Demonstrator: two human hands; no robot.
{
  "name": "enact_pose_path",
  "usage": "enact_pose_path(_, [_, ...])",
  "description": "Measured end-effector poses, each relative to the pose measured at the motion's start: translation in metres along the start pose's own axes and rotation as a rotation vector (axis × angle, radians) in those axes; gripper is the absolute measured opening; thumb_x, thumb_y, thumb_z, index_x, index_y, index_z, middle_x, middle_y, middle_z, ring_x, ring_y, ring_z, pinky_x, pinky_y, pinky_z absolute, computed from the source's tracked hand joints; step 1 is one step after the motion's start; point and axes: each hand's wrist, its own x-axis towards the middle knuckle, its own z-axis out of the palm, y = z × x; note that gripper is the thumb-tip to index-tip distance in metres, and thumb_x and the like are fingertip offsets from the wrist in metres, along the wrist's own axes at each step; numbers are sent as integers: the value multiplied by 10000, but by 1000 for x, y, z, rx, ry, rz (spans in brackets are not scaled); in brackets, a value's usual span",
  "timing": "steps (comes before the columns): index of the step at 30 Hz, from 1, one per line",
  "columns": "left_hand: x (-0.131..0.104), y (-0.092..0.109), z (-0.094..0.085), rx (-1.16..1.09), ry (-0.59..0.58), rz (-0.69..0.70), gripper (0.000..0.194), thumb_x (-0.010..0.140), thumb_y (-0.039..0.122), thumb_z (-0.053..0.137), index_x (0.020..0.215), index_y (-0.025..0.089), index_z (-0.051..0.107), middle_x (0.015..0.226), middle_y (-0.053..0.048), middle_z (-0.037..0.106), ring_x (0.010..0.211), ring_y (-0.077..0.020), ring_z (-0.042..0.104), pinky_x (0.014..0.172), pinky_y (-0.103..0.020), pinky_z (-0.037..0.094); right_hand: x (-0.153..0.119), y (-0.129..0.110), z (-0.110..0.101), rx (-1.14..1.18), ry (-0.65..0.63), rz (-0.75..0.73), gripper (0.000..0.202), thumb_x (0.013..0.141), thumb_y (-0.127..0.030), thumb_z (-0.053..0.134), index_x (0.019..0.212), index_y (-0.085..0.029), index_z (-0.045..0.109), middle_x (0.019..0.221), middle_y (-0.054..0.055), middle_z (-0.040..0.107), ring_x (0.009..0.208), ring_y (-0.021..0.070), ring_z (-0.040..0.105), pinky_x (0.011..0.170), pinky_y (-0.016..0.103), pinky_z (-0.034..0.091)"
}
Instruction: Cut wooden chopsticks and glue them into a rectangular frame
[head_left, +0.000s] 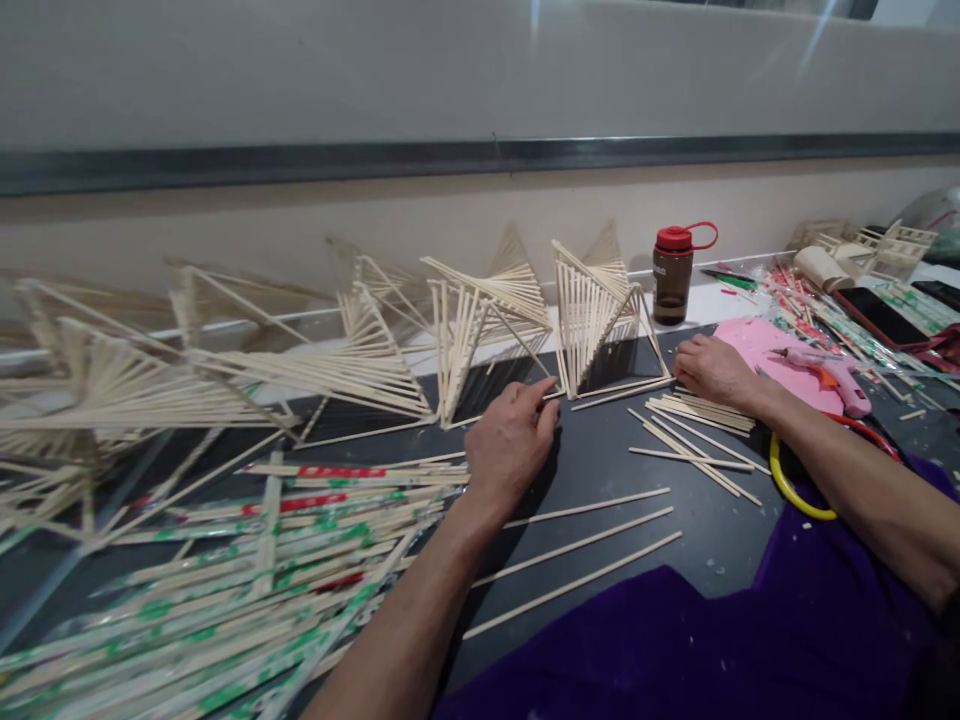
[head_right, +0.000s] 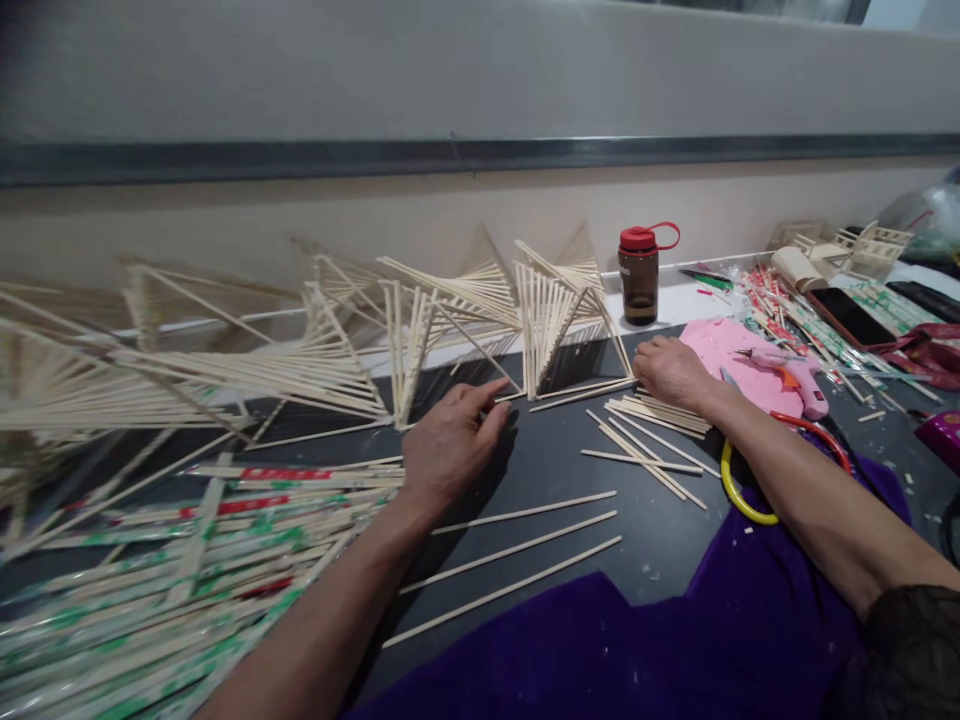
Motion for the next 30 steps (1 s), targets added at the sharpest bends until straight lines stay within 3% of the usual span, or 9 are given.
enact_pose_path(3, [-2,10,-22,-122,187,109,304,891,286,511,1099,220,722,951,-76,695,928,-236,613,791,-322,447,-2,-3,-14,-10,107,-62,228,938,-207,464,885,-150,678,936,89,663,862,188,518,746,305,331])
enact_pose_path(5, [-5,22,-40,-217,223,194,262,883,291,527,1010,237,750,922,-60,712,918,-226,609,830,-334,451,-3,-11,-27,-24,197,-121,231,943,-196,465,849,-150,671,903,84,667,820,181,507,728,310,324])
enact_pose_path(7, [-7,35,-55,-315,165,228,237,873,291,542,963,246,757,938,-46,734,944,-220,615,859,-343,455,-6,-22,-43,-35,290,-194,236,951,-190,463,827,-156,661,875,74,669,783,174,494,704,313,315])
enact_pose_path(10, [-9,51,-68,-449,-57,187,221,845,284,569,943,245,763,976,-42,755,940,-220,637,862,-355,463,-13,-44,-65,-54,432,-327,239,966,-181,450,826,-166,644,859,50,669,770,167,485,696,314,313])
enact_pose_path(13, [-13,60,-73,-603,-301,156,222,816,306,582,885,217,773,859,-43,762,777,-198,645,730,-310,469,-24,-60,-82,-80,553,-443,245,984,-187,435,846,-166,636,849,34,663,764,162,478,701,317,322])
enact_pose_path(15, [-18,66,-76,-710,-379,145,225,793,337,595,792,194,769,746,-35,743,683,-174,613,655,-277,444,-32,-66,-94,-89,591,-494,240,992,-203,432,871,-165,636,844,33,654,755,158,468,693,316,324])
enact_pose_path(20, [-32,81,-94,-1008,-453,3,253,685,404,696,683,154,734,665,-52,706,612,-144,559,596,-253,417,-55,-68,-124,-128,631,-557,243,1005,-228,418,902,-181,632,849,22,621,741,147,440,674,315,317])
enact_pose_path(25, [-49,94,-110,-1126,-551,0,255,598,402,760,604,153,702,612,-47,680,573,-120,532,586,-248,419,-76,-74,-146,-122,671,-556,285,1010,-201,390,847,-195,623,842,9,611,753,141,453,695,315,348])
enact_pose_path(30, [-70,100,-118,-1249,-479,-50,250,586,368,789,636,149,680,585,-28,662,531,-93,519,529,-212,410,-92,-86,-170,170,782,-552,229,974,-206,463,810,-189,622,846,8,640,780,126,516,740,303,426])
